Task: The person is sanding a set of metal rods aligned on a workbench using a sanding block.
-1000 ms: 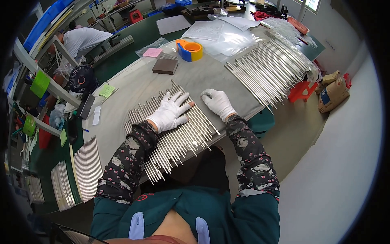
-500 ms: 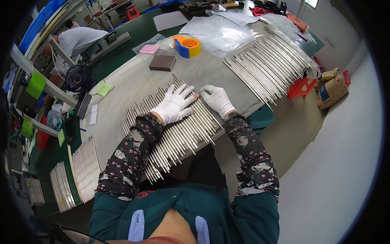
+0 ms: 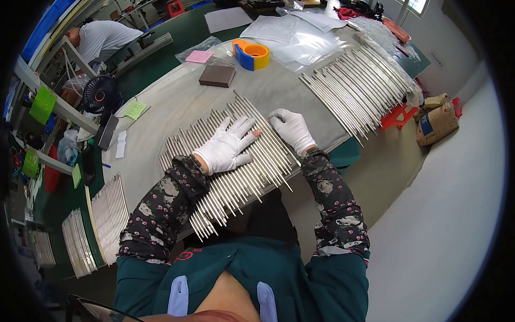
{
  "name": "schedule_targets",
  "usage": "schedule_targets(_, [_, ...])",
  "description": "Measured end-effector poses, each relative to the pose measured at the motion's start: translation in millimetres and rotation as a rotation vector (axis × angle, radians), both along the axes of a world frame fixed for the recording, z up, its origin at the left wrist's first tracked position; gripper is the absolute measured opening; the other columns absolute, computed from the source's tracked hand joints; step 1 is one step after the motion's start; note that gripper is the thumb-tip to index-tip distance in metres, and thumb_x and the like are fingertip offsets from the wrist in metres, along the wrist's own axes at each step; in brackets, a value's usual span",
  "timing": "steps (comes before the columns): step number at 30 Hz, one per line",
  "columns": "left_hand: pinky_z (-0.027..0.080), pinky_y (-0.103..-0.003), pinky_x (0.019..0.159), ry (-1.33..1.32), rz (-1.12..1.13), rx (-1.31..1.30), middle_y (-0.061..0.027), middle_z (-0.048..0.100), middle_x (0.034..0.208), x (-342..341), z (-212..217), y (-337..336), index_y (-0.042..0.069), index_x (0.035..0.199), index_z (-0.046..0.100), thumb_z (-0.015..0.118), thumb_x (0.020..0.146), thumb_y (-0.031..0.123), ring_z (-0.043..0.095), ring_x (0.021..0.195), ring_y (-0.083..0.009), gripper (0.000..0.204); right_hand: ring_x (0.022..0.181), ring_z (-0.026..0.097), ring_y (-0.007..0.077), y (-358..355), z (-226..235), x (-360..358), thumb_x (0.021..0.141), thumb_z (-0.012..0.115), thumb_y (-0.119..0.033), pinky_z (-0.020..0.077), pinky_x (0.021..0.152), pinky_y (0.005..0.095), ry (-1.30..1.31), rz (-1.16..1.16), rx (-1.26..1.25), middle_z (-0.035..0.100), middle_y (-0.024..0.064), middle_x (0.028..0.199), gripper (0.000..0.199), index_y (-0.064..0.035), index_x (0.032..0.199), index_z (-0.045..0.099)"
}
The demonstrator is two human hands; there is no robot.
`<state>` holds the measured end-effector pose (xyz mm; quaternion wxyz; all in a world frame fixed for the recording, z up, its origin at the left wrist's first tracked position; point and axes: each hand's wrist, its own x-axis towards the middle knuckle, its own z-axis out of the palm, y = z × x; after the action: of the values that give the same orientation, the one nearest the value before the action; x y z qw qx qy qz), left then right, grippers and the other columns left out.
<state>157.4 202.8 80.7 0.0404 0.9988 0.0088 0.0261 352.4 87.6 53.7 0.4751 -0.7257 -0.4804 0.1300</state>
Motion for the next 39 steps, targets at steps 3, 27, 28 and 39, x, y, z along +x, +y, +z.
schedule_targets(3, [0.017, -0.056, 0.111, -0.027, -0.032, 0.014, -0.0213, 0.026, 0.149, -6.1, -3.2, -0.5, 0.007, 0.141, 0.035, 0.051, 0.088, 0.045, 0.023, 0.139, -0.0374, 0.068, 0.077, 0.067, 0.0226, -1.1, -1.7, 4.8, 0.085, 0.060, -0.012, 0.0510, 0.073, 0.0293, 0.026, -0.014, 0.033, 0.069, 0.0143, 0.086, 0.016, -0.0028, 0.095, 0.068])
schedule_targets(27, [0.017, -0.055, 0.112, 0.005, -0.145, -0.095, -0.0213, 0.027, 0.148, -18.4, 11.9, 10.1, 0.005, 0.140, 0.038, 0.054, 0.087, 0.043, 0.025, 0.139, -0.0351, 0.068, 0.089, 0.059, 0.0317, -23.2, 33.6, -29.1, 0.084, 0.058, -0.017, 0.0498, 0.079, 0.0411, -0.584, 0.097, -0.345, 0.059, 0.0125, 0.090, 0.031, -0.0075, 0.113, 0.061])
schedule_targets(28, [0.017, -0.054, 0.113, -0.006, -0.196, -0.162, -0.0199, 0.028, 0.148, -21.2, 14.9, 14.6, 0.006, 0.140, 0.038, 0.053, 0.088, 0.042, 0.026, 0.139, -0.0327, 0.065, 0.089, 0.059, 0.0317, -25.8, 33.1, -28.6, 0.084, 0.058, -0.017, 0.0498, 0.079, 0.0411, -0.582, 0.094, -0.349, 0.059, 0.0125, 0.090, 0.031, -0.0075, 0.113, 0.061])
schedule_targets(39, [0.037, -0.035, 0.105, -0.253, 0.133, -0.440, -0.0181, 0.045, 0.139, 51.4, -7.8, 103.3, 0.004, 0.135, 0.043, 0.052, 0.093, 0.033, 0.045, 0.125, -0.0335, 0.051, 0.110, 0.056, 0.0317, -105.4, 12.1, -43.5, 0.083, 0.057, -0.010, 0.0420, 0.097, 0.0371, -0.197, -0.104, 0.076, 0.060, 0.0173, 0.118, 0.038, 0.0012, 0.119, 0.055])
